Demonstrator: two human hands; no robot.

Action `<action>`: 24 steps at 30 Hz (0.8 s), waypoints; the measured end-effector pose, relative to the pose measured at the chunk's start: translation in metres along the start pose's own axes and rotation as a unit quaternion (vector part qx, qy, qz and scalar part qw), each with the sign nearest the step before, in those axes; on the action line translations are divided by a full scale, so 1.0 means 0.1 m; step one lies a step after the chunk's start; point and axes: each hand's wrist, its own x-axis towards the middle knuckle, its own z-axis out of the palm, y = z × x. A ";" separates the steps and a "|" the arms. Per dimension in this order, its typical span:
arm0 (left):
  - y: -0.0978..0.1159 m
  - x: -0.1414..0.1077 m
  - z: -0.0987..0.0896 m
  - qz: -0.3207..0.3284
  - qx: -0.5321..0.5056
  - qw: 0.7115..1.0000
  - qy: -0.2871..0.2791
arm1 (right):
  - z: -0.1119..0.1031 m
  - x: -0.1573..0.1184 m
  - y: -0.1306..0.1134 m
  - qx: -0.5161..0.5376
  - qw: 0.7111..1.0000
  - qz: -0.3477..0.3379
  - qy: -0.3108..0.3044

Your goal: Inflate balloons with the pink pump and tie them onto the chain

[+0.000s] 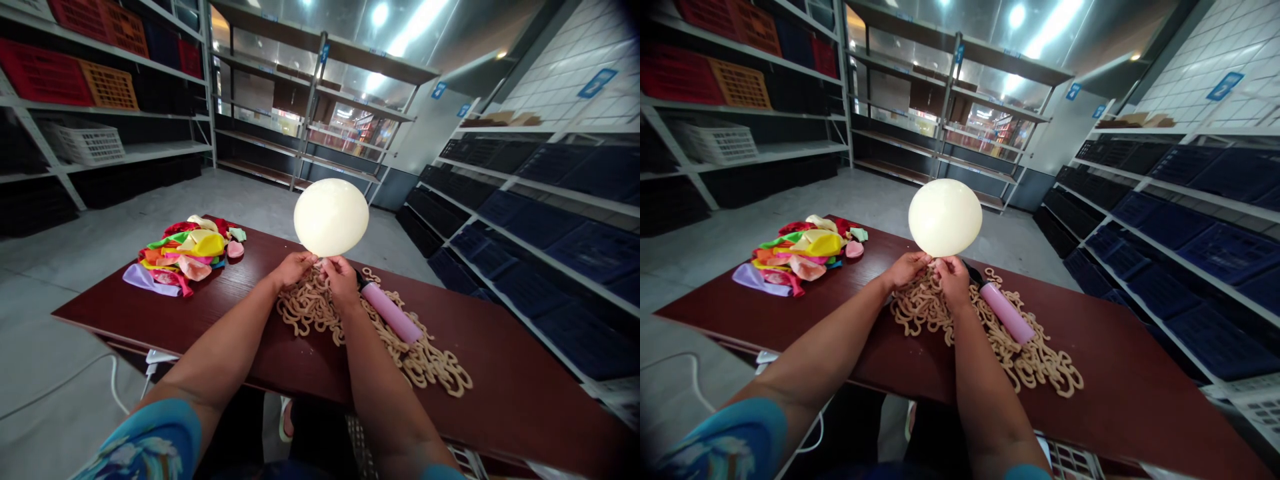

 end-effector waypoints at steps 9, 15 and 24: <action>0.06 0.02 -0.08 0.136 0.275 0.941 0.144 | 0.07 0.03 -0.44 0.060 0.996 -0.059 -0.018; 0.00 0.04 -0.05 0.161 0.246 0.947 0.133 | 0.49 0.37 -0.79 0.010 0.992 -0.096 -0.083; 0.08 -0.01 0.08 -0.021 -0.163 0.982 0.089 | 0.47 0.19 -0.85 0.004 0.968 -0.156 -0.196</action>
